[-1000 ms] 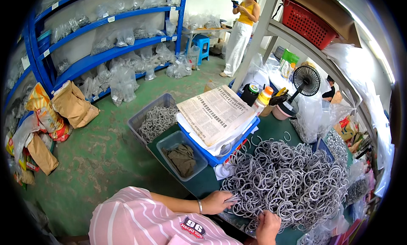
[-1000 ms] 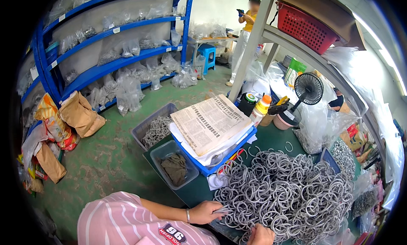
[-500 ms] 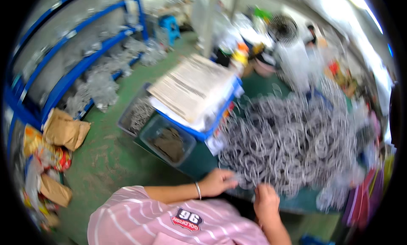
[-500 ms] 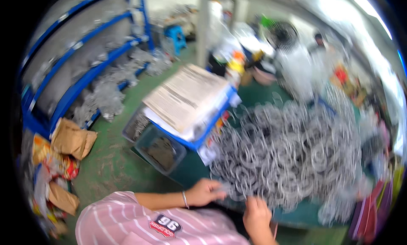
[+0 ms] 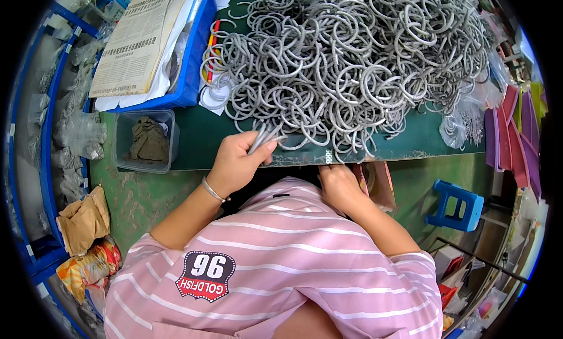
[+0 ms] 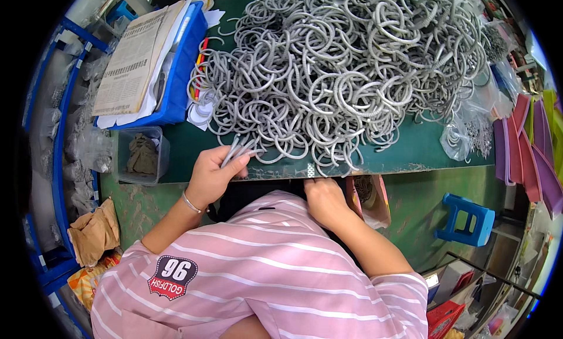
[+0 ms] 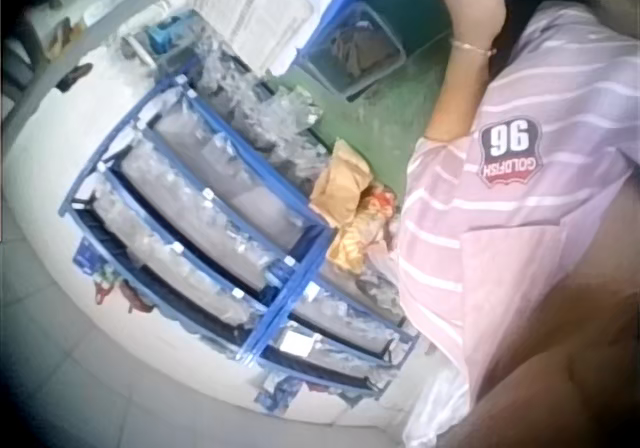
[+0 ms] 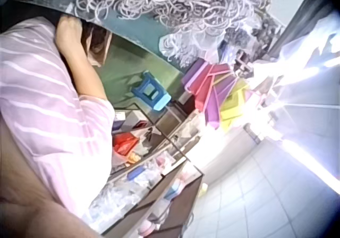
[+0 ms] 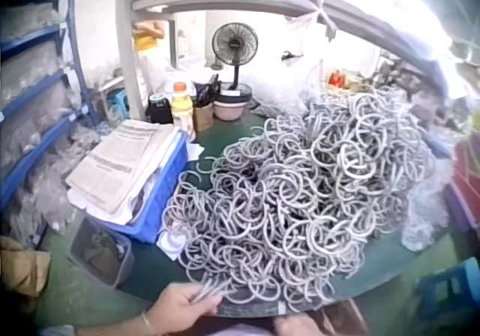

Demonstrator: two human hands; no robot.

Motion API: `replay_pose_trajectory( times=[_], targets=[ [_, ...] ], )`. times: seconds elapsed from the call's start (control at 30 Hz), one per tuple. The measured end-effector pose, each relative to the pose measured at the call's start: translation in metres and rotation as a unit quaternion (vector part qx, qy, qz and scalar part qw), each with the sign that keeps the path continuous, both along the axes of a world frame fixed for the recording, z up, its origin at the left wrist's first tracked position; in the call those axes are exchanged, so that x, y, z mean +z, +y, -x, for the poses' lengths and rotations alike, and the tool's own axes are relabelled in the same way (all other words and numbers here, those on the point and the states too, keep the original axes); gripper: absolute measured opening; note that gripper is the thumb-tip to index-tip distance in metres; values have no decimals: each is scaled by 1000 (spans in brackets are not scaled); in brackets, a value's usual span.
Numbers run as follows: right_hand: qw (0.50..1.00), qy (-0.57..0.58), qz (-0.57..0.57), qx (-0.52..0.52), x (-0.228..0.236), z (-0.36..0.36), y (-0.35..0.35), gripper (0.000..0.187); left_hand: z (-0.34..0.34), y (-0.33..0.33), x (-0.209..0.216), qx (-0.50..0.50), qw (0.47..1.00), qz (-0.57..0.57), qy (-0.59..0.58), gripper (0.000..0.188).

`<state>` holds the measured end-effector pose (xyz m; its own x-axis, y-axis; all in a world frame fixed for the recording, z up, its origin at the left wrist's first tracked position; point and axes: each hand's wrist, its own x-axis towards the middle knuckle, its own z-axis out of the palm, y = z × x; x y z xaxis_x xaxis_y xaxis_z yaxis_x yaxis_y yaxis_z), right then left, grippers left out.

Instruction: The person sorts grey rubber rings from a pile on a table, picking them up by hand and stacking them together before placing them into a container.

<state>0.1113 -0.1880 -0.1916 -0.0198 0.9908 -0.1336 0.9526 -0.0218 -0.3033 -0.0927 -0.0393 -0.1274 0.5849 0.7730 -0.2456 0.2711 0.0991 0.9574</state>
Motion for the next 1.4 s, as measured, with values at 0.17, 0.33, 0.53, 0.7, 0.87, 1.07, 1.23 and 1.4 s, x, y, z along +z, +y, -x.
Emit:
replay_pose_trajectory(
  times=[0.17,0.33,0.53,0.7,0.87,1.07,1.23,1.4],
  targets=[
    [996,41,-78,-20,-76,11,49,38,2,-3,6,-37,992,-36,-112,16],
    [986,108,-80,-97,-94,14,67,37,22,-2,8,-35,967,-2,-251,15],
    [991,63,-90,-79,-75,-3,36,37,25,3,12,84,939,105,-315,15],
    [990,117,32,-69,-5,-22,-6,16,15,11,11,35,941,99,-321,14],
    [973,202,35,-106,62,-40,-33,10,12,14,11,-29,946,112,-302,21],
    [855,495,-53,-143,137,-12,22,12,-13,12,27,-166,932,56,-318,47],
    [931,352,-84,-52,153,24,70,30,-12,7,38,-60,962,75,-254,24],
    [960,-31,-264,-92,140,-5,99,20,5,14,28,48,928,211,-302,15]
  ],
)
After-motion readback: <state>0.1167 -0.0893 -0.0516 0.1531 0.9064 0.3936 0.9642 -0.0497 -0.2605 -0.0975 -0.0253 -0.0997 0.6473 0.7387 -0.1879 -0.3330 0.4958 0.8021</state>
